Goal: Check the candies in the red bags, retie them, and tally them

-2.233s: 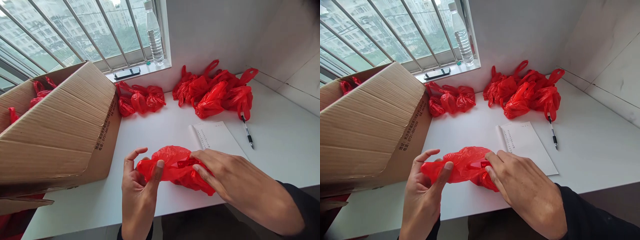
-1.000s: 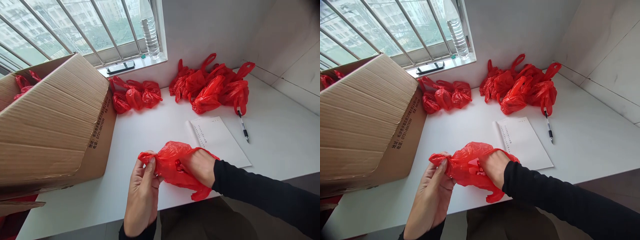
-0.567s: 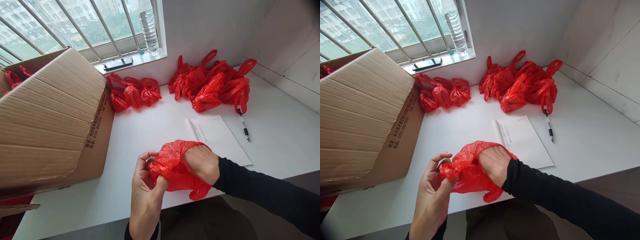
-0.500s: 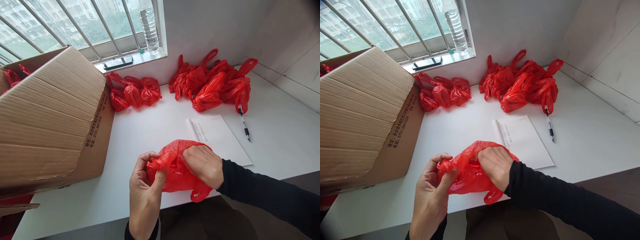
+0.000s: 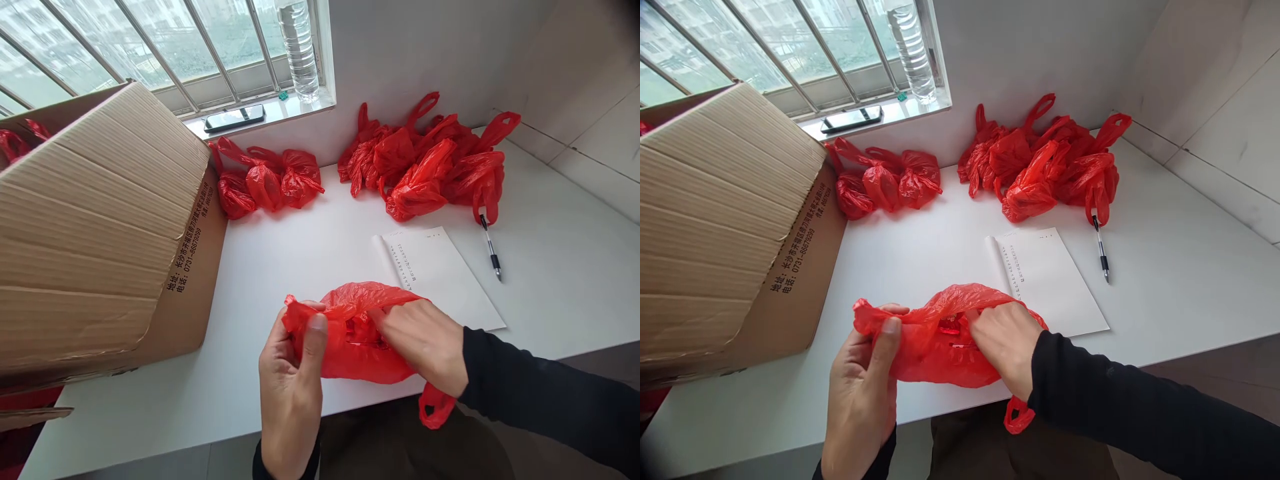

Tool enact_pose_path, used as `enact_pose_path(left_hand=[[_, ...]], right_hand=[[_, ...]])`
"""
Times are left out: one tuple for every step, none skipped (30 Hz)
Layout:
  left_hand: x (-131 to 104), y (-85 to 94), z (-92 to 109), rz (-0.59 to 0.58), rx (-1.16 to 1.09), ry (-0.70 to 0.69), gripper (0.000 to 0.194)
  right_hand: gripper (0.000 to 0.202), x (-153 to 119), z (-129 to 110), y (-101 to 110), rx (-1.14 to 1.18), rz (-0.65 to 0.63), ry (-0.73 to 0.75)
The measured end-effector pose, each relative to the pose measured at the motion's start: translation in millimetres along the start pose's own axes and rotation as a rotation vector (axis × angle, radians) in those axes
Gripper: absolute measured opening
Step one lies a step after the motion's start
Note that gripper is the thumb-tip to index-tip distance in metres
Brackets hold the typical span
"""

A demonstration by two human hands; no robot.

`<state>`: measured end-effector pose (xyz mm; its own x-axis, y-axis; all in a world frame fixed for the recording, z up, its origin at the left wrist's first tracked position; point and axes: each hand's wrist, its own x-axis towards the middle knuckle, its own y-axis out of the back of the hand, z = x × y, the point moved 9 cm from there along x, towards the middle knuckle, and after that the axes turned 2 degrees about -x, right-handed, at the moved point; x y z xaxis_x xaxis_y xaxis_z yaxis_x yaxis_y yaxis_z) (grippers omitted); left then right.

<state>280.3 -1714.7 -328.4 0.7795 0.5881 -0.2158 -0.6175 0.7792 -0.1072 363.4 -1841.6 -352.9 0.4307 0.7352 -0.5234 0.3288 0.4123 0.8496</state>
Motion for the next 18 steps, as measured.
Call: enact_pose_path(left_hand=[[-0.8, -2.5, 3.8, -0.011, 0.035, -0.010, 0.032], [-1.5, -5.1, 6.4, -0.027, 0.069, -0.012, 0.033], [-1.9, -7.5, 8.1, -0.043, 0.095, -0.013, 0.033], [-2.0, -9.1, 9.2, -0.056, 0.108, -0.016, 0.032], [-1.8, -9.8, 9.9, -0.061, 0.111, -0.024, 0.029], [-1.2, -9.3, 10.0, -0.058, 0.107, -0.032, 0.025], [-0.5, -7.9, 9.3, -0.049, 0.096, -0.038, 0.023], [0.3, -6.3, 8.0, -0.040, 0.081, -0.041, 0.022], [1.0, -4.5, 6.3, -0.032, 0.065, -0.040, 0.022], [1.5, -2.8, 4.1, -0.025, 0.051, -0.033, 0.024], [1.7, -1.0, 2.3, -0.017, 0.040, -0.030, 0.026], [1.7, 0.6, 1.1, -0.009, 0.033, -0.029, 0.028], [1.4, 1.9, 0.3, -0.003, 0.029, -0.031, 0.029], [0.8, 2.8, -0.2, 0.002, 0.025, -0.034, 0.030], [0.1, 3.2, -0.4, 0.003, 0.019, -0.036, 0.030], [-0.7, 2.8, -0.5, -0.004, 0.011, -0.038, 0.029], [-1.5, 1.7, -0.6, -0.016, 0.001, -0.039, 0.028], [-2.3, 0.4, -0.4, -0.030, -0.006, -0.040, 0.026]], right_hand=[[0.032, -1.6, 0.0, 4.3, 0.037, 0.031, 0.012], [0.025, -3.2, 1.2, 9.9, 0.083, 0.080, 0.010], [0.018, -4.8, 3.9, 16.2, 0.135, 0.143, -0.008], [0.015, -6.3, 7.5, 22.3, 0.190, 0.211, -0.035], [0.015, -7.5, 11.4, 27.1, 0.241, 0.271, -0.067], [0.017, -8.0, 14.8, 29.6, 0.279, 0.309, -0.094], [0.017, -7.5, 16.4, 29.6, 0.297, 0.319, -0.106], [0.016, -6.3, 16.2, 28.2, 0.294, 0.309, -0.101], [0.017, -5.0, 15.3, 25.9, 0.272, 0.288, -0.091], [0.022, -4.1, 14.2, 23.2, 0.240, 0.264, -0.079], [0.026, -3.7, 13.3, 20.2, 0.205, 0.237, -0.072], [0.030, -3.7, 12.4, 17.8, 0.170, 0.215, -0.067], [0.032, -3.9, 11.5, 15.4, 0.138, 0.189, -0.064], [0.033, -3.9, 10.6, 12.5, 0.109, 0.155, -0.065], [0.032, -3.6, 9.8, 9.4, 0.082, 0.116, -0.066], [0.032, -3.0, 9.5, 6.5, 0.055, 0.078, -0.074], [0.032, -2.0, 10.1, 4.0, 0.034, 0.043, -0.087], [0.031, -0.6, 10.8, 2.1, 0.026, 0.015, -0.097]])
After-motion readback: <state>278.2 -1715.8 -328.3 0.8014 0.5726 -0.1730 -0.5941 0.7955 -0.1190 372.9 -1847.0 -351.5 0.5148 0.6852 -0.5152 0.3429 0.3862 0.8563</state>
